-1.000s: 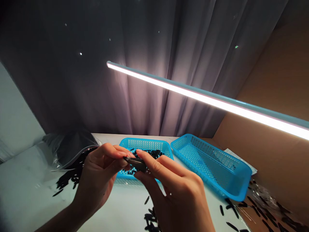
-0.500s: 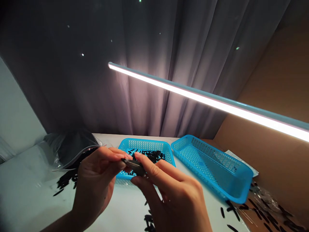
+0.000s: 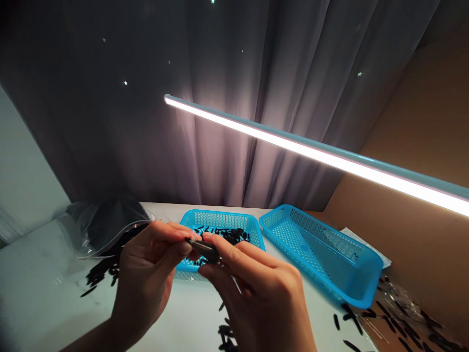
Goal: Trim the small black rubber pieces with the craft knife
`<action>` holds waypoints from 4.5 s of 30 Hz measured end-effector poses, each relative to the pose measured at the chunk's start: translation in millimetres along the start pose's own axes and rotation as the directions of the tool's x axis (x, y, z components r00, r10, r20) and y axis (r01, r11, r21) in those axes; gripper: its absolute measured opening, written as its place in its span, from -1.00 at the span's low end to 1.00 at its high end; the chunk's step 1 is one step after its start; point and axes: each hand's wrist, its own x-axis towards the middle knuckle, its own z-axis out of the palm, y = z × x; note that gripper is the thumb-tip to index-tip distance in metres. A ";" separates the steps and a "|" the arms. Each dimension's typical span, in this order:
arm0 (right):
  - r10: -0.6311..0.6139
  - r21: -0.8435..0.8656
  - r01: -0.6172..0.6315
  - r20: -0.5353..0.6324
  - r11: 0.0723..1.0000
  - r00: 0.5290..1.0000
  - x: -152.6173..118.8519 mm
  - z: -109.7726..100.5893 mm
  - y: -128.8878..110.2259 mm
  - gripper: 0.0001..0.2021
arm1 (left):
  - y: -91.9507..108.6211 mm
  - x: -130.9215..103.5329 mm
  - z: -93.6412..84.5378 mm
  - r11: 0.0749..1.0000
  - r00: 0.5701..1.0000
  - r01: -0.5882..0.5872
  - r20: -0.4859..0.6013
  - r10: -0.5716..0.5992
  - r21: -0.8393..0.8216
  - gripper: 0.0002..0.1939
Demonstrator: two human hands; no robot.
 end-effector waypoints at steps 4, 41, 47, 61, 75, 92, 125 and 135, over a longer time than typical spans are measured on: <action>-0.012 0.013 0.012 -0.025 1.000 1.000 0.6 3.1 0.9 -0.71 | -0.9 0.3 -0.7 1.000 1.000 -0.001 0.003 0.001 -0.007 -0.89; -0.145 -0.249 0.116 -0.097 0.961 0.985 3.2 -11.3 -5.1 -0.76 | 2.9 5.7 2.3 0.974 0.978 0.205 -0.006 -0.207 -0.097 -0.92; -0.161 -0.296 0.128 -0.088 0.947 0.983 0.8 -6.1 -7.1 -0.73 | 4.0 4.3 3.6 0.972 0.975 0.219 -0.004 -0.220 -0.088 -0.90; -0.122 -0.273 0.098 -0.071 0.957 0.990 -0.3 -4.4 -9.2 -0.73 | 5.2 1.9 3.9 0.974 0.975 0.220 -0.013 -0.222 -0.060 -0.91; -0.103 -0.256 0.102 0.008 0.961 0.995 2.8 -15.3 -6.1 -0.72 | 16.4 -1.7 9.0 0.956 0.963 0.261 -0.098 -0.249 0.131 -0.94; -0.042 -0.237 0.063 0.092 0.970 0.995 6.8 -24.8 -6.4 -0.72 | 20.1 5.8 5.8 0.944 0.976 0.205 0.019 -0.217 0.260 -0.86; -0.287 -0.547 0.226 -0.029 0.806 0.957 3.6 -31.4 -4.8 -0.80 | 18.1 8.6 5.1 0.871 0.872 0.489 0.060 -0.486 -0.042 -0.91; -0.265 -0.444 0.250 0.027 0.861 0.964 5.0 -27.2 -6.3 -0.79 | 16.4 4.3 3.6 0.912 0.911 0.409 0.049 -0.409 0.019 -0.93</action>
